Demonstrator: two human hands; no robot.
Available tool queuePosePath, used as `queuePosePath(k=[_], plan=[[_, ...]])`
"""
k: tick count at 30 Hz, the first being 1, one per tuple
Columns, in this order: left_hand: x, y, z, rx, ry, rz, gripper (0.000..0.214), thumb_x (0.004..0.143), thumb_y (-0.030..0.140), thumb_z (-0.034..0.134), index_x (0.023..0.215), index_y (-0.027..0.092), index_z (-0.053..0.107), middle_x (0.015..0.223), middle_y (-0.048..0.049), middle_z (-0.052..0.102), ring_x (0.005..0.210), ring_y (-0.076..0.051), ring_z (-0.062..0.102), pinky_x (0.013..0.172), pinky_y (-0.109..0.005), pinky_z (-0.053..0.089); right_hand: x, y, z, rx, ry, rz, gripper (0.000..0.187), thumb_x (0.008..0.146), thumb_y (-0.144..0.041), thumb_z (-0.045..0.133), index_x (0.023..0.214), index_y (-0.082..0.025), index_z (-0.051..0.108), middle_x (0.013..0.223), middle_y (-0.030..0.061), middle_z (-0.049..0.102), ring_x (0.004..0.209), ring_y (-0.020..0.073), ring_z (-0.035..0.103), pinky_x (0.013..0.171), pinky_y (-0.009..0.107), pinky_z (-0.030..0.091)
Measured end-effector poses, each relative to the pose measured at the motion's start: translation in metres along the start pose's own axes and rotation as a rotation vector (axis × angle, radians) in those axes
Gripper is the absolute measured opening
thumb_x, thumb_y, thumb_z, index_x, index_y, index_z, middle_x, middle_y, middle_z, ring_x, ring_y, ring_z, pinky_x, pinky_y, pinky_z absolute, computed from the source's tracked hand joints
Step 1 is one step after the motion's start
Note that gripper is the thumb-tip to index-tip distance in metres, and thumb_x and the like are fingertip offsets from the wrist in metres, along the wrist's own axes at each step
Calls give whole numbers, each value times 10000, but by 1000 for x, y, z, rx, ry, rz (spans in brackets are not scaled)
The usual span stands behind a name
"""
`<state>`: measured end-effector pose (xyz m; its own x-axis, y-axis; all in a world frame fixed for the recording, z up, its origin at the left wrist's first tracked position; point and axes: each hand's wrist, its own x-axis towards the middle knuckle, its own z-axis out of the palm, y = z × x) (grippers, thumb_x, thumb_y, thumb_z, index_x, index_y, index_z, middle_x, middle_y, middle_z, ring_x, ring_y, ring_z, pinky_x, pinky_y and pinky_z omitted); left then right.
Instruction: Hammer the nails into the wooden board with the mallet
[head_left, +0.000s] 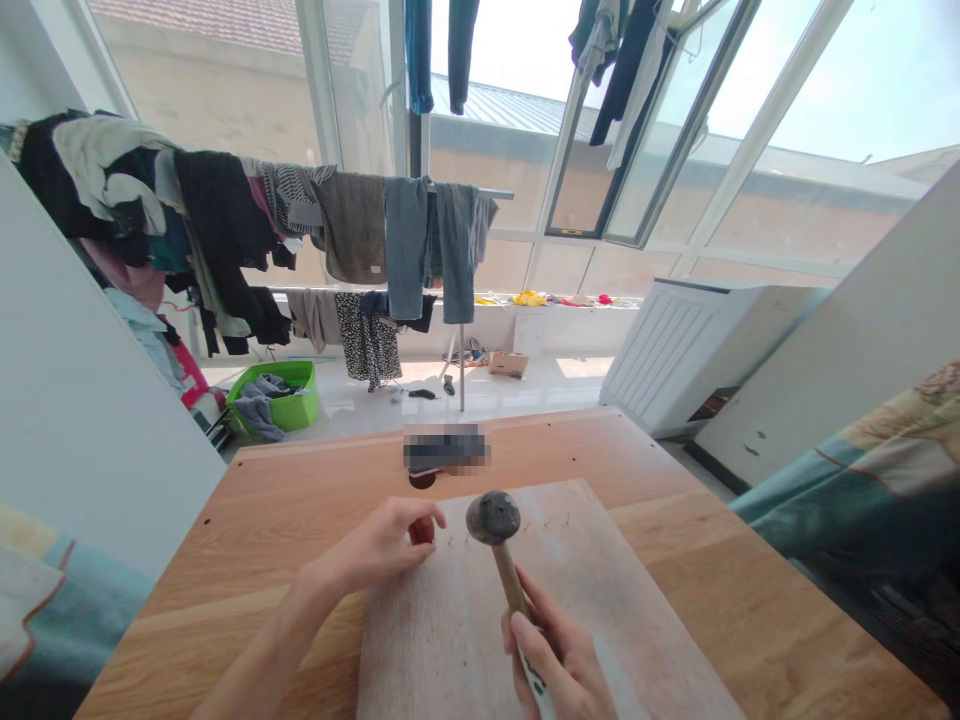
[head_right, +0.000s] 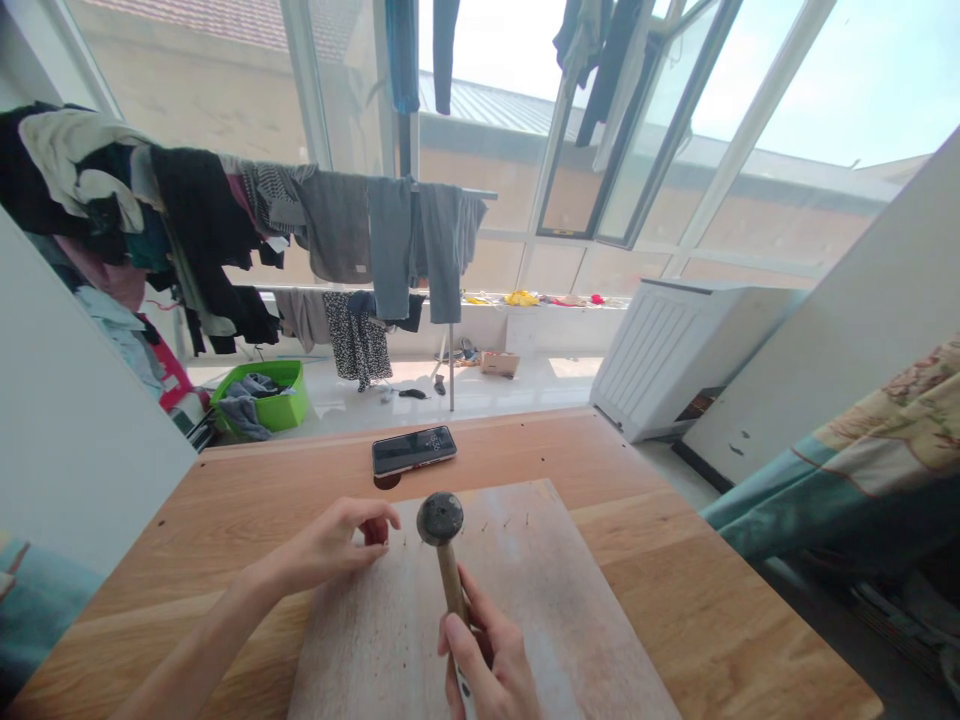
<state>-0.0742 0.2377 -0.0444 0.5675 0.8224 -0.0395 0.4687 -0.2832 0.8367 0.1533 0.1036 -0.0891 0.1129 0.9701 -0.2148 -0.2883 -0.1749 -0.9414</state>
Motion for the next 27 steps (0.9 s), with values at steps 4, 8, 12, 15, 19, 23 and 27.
queuePosePath(k=[4,8,12,15,19,23,27], plan=[[-1,1,-2,-25,3,-12,234,766,187,629,989,170,699,789,-11,700,749,-166,642,718,-267,496,-2,-7,6,-1,-43,-20,732,789,-632,762,1354,-183,641,666,-58,583,321,29,461,312,149,305],[-1,4,-3,-42,7,-20,218,760,198,638,969,167,692,772,-2,678,732,-162,627,708,-264,488,-7,-9,15,23,-65,3,749,760,-653,777,1340,-194,663,667,-54,581,326,25,451,331,157,325],[0,7,-2,-25,9,3,96,762,193,641,846,160,675,762,1,658,718,-156,603,689,-255,474,-11,-3,26,89,-58,66,836,723,-662,807,1376,-169,636,654,-44,582,363,29,428,364,169,369],[0,5,-1,-12,21,25,166,757,162,623,913,161,680,769,9,664,707,-152,598,665,-241,455,-9,3,30,59,-65,74,862,722,-678,795,1386,-153,632,650,-40,579,382,37,427,380,179,385],[0,2,-1,-24,29,45,285,728,142,631,1008,161,677,820,3,694,736,-159,602,669,-235,443,0,11,28,-71,-187,25,833,772,-716,711,1387,-159,633,673,-37,587,338,26,405,343,177,322],[1,6,-1,-7,34,42,207,720,138,617,917,143,679,796,-1,682,728,-159,580,658,-237,424,6,13,25,-186,-234,0,755,830,-675,667,1409,-194,610,723,-24,605,357,40,441,342,177,330],[1,5,0,-32,-2,28,231,738,157,615,962,148,671,790,1,673,741,-165,606,674,-248,452,1,11,21,-185,-227,19,733,814,-643,704,1383,-189,620,754,-6,621,384,49,431,354,193,359]])
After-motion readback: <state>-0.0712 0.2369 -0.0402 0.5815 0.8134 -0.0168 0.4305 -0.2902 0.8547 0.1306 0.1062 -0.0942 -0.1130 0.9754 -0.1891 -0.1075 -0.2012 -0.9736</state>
